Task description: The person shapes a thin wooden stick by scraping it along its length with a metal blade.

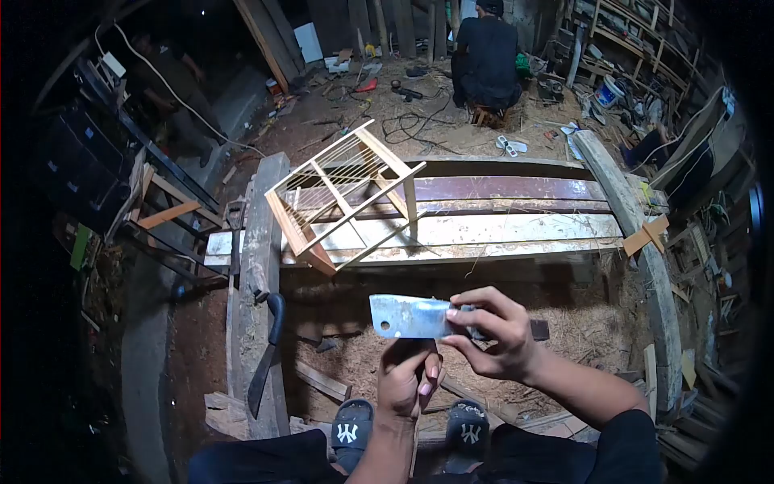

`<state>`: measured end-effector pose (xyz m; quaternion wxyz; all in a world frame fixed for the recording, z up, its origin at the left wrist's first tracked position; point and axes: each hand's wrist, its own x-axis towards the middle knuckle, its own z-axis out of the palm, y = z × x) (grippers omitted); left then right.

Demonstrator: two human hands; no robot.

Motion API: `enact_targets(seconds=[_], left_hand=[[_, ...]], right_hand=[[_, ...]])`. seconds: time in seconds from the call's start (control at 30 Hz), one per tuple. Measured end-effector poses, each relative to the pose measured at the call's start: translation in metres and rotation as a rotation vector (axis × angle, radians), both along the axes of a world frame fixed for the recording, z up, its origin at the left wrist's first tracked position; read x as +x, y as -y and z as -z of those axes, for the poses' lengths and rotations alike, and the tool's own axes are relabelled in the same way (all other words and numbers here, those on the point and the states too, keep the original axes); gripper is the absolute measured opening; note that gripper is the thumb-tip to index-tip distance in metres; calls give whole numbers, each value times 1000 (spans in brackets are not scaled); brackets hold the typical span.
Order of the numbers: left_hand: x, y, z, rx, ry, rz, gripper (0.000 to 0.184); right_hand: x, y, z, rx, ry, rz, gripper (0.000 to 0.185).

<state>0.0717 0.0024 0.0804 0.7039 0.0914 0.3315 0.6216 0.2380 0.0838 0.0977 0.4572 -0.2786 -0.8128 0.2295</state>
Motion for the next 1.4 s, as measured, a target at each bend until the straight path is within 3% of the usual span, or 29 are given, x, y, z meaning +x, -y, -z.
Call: enact_targets(seconds=[0.17, 0.23, 0.37, 0.5, 0.63, 0.7, 0.83, 0.97, 1.03, 1.1, 1.17, 1.3, 1.4], left_hand=[[-12, 0, -4, 8, -8, 81, 18], [-13, 4, -1, -92, 34, 73, 18], [-19, 0, -8, -4, -5, 122, 19], [-19, 5, 3, -63, 110, 69, 16], [-18, 0, -7, 8, 90, 140, 15], [-15, 4, -4, -147, 148, 69, 19], [-16, 0, -4, -20, 0, 130, 18], [-10, 3, -4, -119, 189, 32, 17], [-12, -1, -3, -19, 94, 104, 17], [-9, 2, 5, 6, 75, 88, 16], [-7, 2, 2, -144, 212, 31, 11], [-11, 3, 11, -9, 174, 134, 18], [-1, 6, -1, -120, 257, 43, 17]], right_hand=[[-14, 4, -2, -124, 37, 55, 32], [-16, 9, -10, -56, 92, -26, 33], [-18, 6, -5, -93, 51, 87, 37], [-22, 15, -9, -73, 93, -24, 32], [-16, 5, -5, -93, 78, 54, 35], [-17, 11, -13, -4, 163, -43, 34], [-14, 5, -3, -94, 110, 2, 32], [-14, 10, -11, -69, 126, -56, 32], [-10, 1, 2, -104, 77, 66, 32], [-7, 6, -3, -111, 95, 29, 31], [-10, 14, -9, -64, 116, -65, 31], [-3, 7, -1, -119, 102, 61, 32], [-4, 15, -9, -70, 95, -30, 32]])
